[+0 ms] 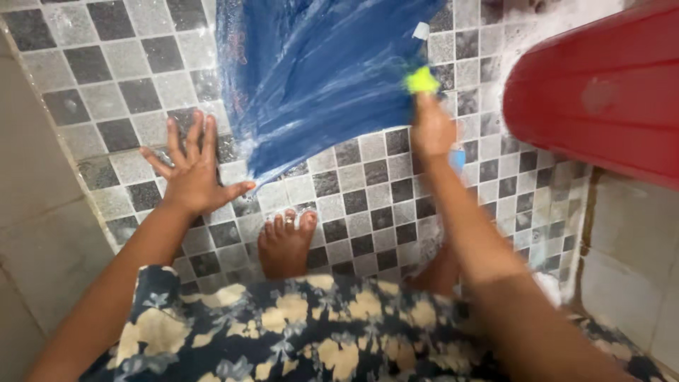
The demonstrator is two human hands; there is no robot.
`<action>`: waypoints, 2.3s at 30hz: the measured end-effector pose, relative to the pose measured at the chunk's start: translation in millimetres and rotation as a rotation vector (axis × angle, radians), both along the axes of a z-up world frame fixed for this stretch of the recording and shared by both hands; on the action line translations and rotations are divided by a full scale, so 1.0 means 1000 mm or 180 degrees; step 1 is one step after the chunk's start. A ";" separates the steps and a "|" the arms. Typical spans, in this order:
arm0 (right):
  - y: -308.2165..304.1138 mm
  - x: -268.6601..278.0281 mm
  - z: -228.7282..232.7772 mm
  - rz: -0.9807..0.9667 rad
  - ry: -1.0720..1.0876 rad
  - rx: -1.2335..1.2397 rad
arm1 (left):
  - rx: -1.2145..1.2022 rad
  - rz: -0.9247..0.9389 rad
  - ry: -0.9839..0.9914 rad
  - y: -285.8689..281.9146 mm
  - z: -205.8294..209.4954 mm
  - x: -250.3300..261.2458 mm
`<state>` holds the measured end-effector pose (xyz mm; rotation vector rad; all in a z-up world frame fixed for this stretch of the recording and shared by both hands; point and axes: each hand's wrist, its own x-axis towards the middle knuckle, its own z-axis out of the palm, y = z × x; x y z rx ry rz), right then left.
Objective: The person washes a blue garment by hand on a tiled floor, applying soap from a blue bar and scrubbing the fabric with a yellow brush before rinsing it in a red bucket of soapy water.
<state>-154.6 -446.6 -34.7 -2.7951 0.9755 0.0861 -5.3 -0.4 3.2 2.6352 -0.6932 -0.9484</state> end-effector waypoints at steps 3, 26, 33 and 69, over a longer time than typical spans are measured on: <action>-0.053 -0.010 0.038 -0.0460 -0.0387 -0.0495 | -0.0331 0.0137 -0.0278 -0.005 0.004 -0.018; -0.036 -0.003 0.095 -0.2815 -0.2372 0.3735 | -0.2629 0.0536 -0.0581 -0.023 0.111 -0.019; -0.066 -0.038 0.216 -0.3131 -0.3881 0.4110 | -0.2909 0.0282 0.1215 -0.032 0.202 -0.014; -0.021 -0.030 0.171 0.0865 -0.2359 -0.0738 | -0.1223 0.1175 -0.0315 -0.039 -0.016 -0.016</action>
